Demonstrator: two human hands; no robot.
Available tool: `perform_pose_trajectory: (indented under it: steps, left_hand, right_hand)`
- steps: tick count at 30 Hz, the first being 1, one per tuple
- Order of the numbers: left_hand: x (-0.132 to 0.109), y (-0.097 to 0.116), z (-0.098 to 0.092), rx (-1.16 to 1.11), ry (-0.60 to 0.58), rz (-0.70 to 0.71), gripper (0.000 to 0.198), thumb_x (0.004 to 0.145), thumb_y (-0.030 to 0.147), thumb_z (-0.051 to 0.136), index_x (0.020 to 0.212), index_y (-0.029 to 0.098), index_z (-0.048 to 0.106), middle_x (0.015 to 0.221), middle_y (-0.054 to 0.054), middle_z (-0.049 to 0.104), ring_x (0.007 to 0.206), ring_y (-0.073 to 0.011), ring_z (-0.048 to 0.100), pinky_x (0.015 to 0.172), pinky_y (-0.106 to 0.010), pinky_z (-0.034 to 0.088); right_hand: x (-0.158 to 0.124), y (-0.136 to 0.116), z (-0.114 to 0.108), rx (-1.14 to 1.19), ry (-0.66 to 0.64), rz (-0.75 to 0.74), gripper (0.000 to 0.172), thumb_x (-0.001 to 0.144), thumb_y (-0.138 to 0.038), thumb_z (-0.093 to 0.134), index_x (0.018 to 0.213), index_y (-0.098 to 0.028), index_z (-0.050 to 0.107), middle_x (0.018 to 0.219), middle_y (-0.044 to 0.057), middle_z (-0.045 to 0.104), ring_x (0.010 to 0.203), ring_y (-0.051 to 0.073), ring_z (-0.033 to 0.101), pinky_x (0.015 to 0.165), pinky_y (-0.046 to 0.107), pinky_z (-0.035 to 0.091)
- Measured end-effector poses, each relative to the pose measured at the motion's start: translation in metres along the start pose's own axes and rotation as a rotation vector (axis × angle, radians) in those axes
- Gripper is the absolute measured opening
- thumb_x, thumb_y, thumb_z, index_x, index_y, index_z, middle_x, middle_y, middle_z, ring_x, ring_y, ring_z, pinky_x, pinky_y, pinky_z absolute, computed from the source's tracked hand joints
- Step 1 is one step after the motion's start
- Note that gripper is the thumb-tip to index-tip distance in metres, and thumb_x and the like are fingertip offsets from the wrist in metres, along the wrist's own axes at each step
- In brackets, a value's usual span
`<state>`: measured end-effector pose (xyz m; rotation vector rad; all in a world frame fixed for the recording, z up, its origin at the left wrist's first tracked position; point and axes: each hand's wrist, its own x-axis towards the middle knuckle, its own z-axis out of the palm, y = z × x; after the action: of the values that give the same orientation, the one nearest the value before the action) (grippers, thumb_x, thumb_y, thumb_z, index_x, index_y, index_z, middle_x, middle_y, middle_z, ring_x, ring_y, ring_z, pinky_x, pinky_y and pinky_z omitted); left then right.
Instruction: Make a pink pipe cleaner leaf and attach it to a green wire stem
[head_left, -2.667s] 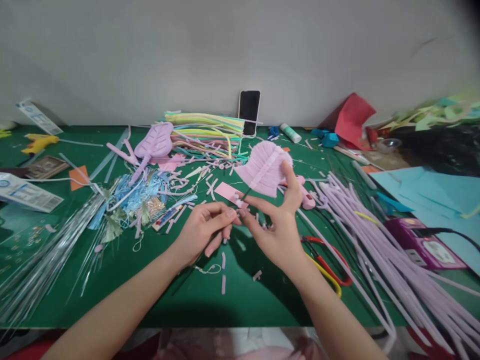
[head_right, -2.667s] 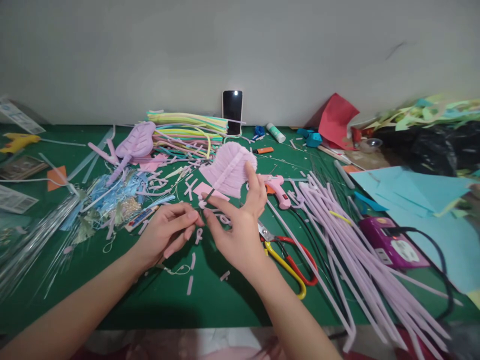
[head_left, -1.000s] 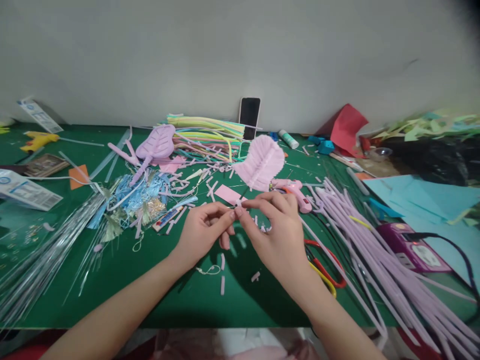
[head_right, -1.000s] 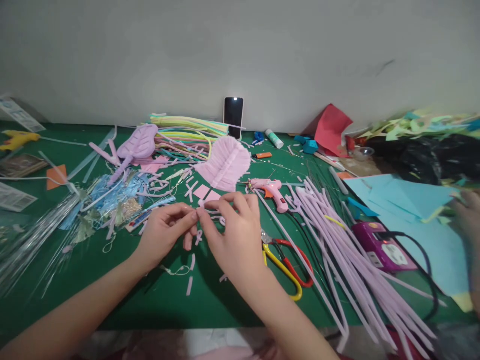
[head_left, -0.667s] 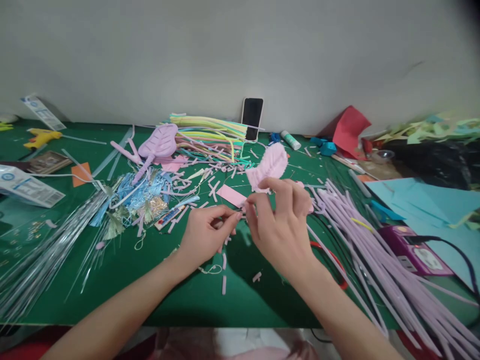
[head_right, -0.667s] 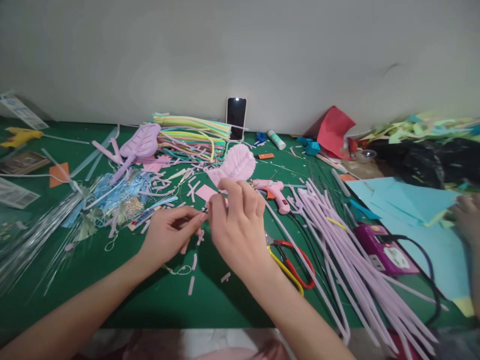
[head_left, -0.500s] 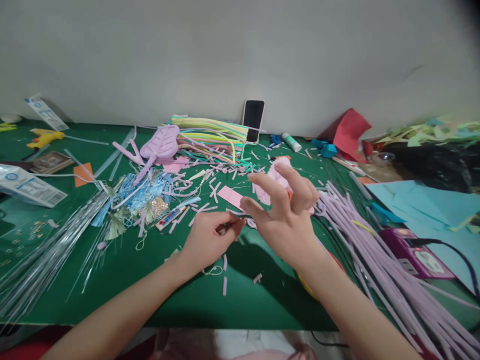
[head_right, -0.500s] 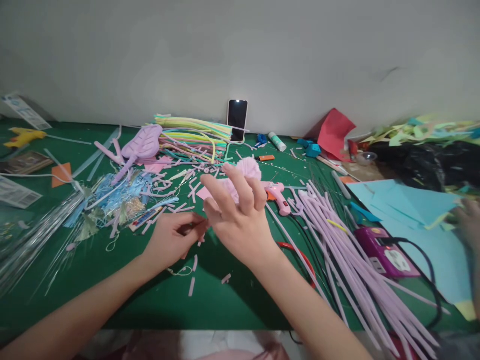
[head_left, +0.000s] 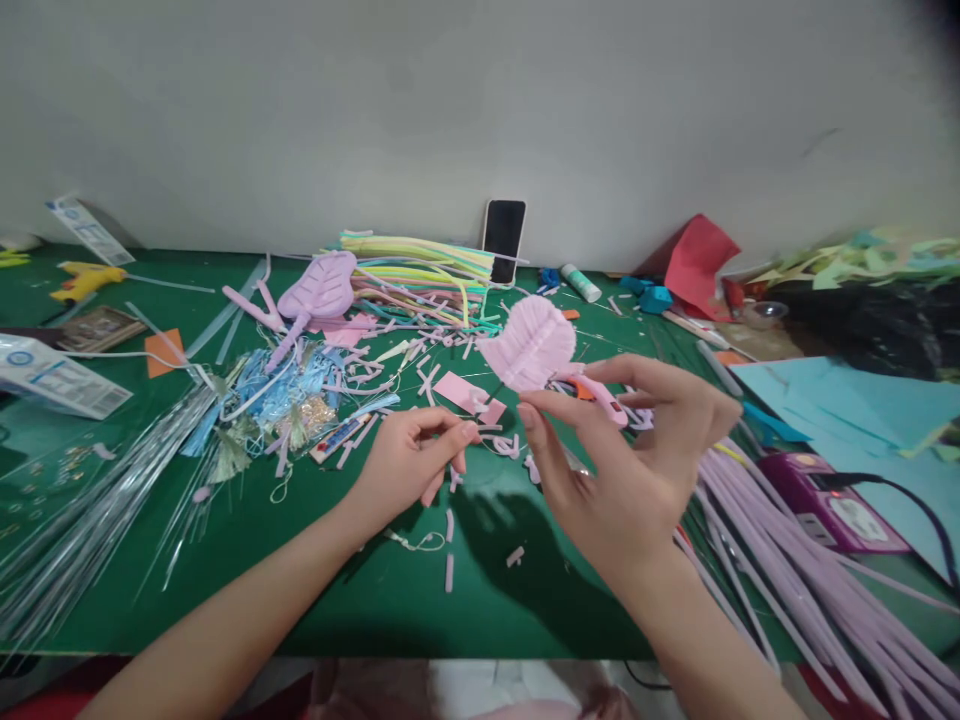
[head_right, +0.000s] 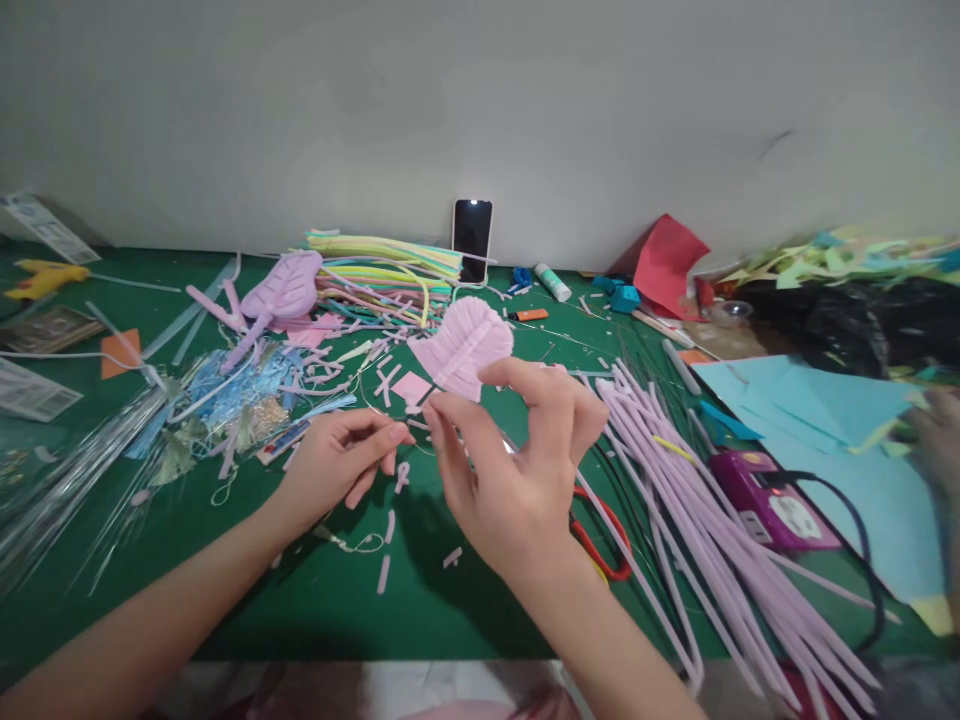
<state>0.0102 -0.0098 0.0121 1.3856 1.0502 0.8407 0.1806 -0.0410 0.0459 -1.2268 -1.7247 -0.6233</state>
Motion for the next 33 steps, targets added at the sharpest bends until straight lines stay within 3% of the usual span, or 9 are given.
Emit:
perform_pose_trajectory:
  steps: [2, 4, 7, 10, 15, 20, 22, 26, 33]
  left_hand:
    - [0.001, 0.002, -0.002, -0.12, -0.022, -0.005, 0.025, 0.086, 0.035, 0.061, 0.075, 0.013, 0.067, 0.053, 0.005, 0.061, 0.025, -0.0003, 0.04, 0.03, -0.014, 0.022]
    - [0.001, 0.001, -0.002, -0.219, -0.053, -0.013, 0.025, 0.086, 0.034, 0.061, 0.075, 0.013, 0.068, 0.051, 0.005, 0.059, 0.024, 0.0006, 0.04, 0.029, -0.012, 0.02]
    - [0.001, 0.0, 0.0, -0.351, -0.088, -0.047, 0.026, 0.086, 0.035, 0.062, 0.073, 0.013, 0.069, 0.049, 0.005, 0.059, 0.023, 0.0008, 0.04, 0.028, -0.012, 0.019]
    - [0.001, -0.001, 0.001, -0.465, -0.12, -0.098, 0.026, 0.083, 0.034, 0.064, 0.07, 0.012, 0.069, 0.047, 0.005, 0.058, 0.022, 0.0013, 0.037, 0.027, -0.012, 0.017]
    - [0.002, 0.0, 0.001, -0.514, -0.141, -0.139, 0.026, 0.082, 0.033, 0.065, 0.068, 0.011, 0.068, 0.044, 0.005, 0.056, 0.021, 0.0017, 0.035, 0.027, -0.011, 0.019]
    - [0.002, 0.0, 0.001, -0.447, -0.124, -0.121, 0.027, 0.083, 0.035, 0.064, 0.068, 0.012, 0.066, 0.044, 0.006, 0.055, 0.022, 0.0016, 0.033, 0.027, -0.012, 0.019]
    - [0.001, 0.0, 0.0, -0.393, -0.113, -0.113, 0.027, 0.083, 0.036, 0.065, 0.069, 0.012, 0.066, 0.045, 0.006, 0.056, 0.022, 0.0014, 0.033, 0.027, -0.013, 0.017]
    - [0.0, 0.0, 0.002, -0.279, -0.098, -0.083, 0.028, 0.08, 0.038, 0.066, 0.068, 0.013, 0.064, 0.048, 0.005, 0.058, 0.023, 0.0002, 0.036, 0.026, -0.013, 0.017]
    - [-0.001, 0.0, 0.004, -0.126, -0.079, -0.047, 0.03, 0.081, 0.041, 0.064, 0.07, 0.013, 0.063, 0.05, 0.005, 0.058, 0.024, -0.0015, 0.04, 0.026, -0.014, 0.021]
  right_hand:
    - [-0.009, -0.004, 0.001, 0.037, -0.083, 0.133, 0.008, 0.082, -0.023, 0.069, 0.086, -0.02, 0.075, 0.114, 0.014, 0.053, 0.11, 0.032, 0.05, 0.093, 0.053, 0.043]
    - [-0.017, -0.006, 0.007, 0.078, -0.191, 0.181, 0.01, 0.082, -0.023, 0.068, 0.088, -0.023, 0.077, 0.136, 0.014, 0.042, 0.128, 0.039, 0.037, 0.1, 0.06, 0.036]
    - [-0.026, -0.006, 0.019, 0.13, -0.23, 0.236, 0.012, 0.082, -0.025, 0.068, 0.09, -0.026, 0.077, 0.156, 0.004, 0.02, 0.141, 0.043, 0.015, 0.108, 0.065, 0.024]
    - [-0.031, -0.006, 0.027, 0.187, -0.228, 0.317, 0.012, 0.081, -0.029, 0.069, 0.09, -0.029, 0.078, 0.161, -0.004, 0.009, 0.144, 0.043, 0.007, 0.109, 0.066, 0.019]
    - [-0.034, -0.007, 0.03, 0.253, -0.205, 0.411, 0.01, 0.08, -0.035, 0.071, 0.084, -0.031, 0.078, 0.16, -0.003, 0.017, 0.143, 0.042, 0.016, 0.107, 0.068, 0.021]
    - [-0.029, -0.009, 0.027, 0.22, -0.099, 0.311, 0.005, 0.078, -0.026, 0.072, 0.077, -0.027, 0.077, 0.157, -0.001, 0.024, 0.142, 0.039, 0.02, 0.108, 0.067, 0.021]
    - [-0.027, -0.01, 0.026, 0.208, -0.113, 0.292, 0.004, 0.077, -0.024, 0.073, 0.075, -0.026, 0.076, 0.155, 0.001, 0.026, 0.142, 0.039, 0.02, 0.109, 0.067, 0.018]
    - [-0.025, -0.011, 0.024, 0.175, -0.132, 0.301, 0.007, 0.074, -0.024, 0.073, 0.068, -0.022, 0.072, 0.15, 0.006, 0.03, 0.138, 0.041, 0.025, 0.105, 0.066, 0.026]
    - [-0.021, -0.013, 0.01, 0.025, -0.224, 0.18, 0.009, 0.078, -0.024, 0.067, 0.071, -0.02, 0.062, 0.147, 0.011, 0.031, 0.138, 0.048, 0.018, 0.099, 0.071, 0.027]
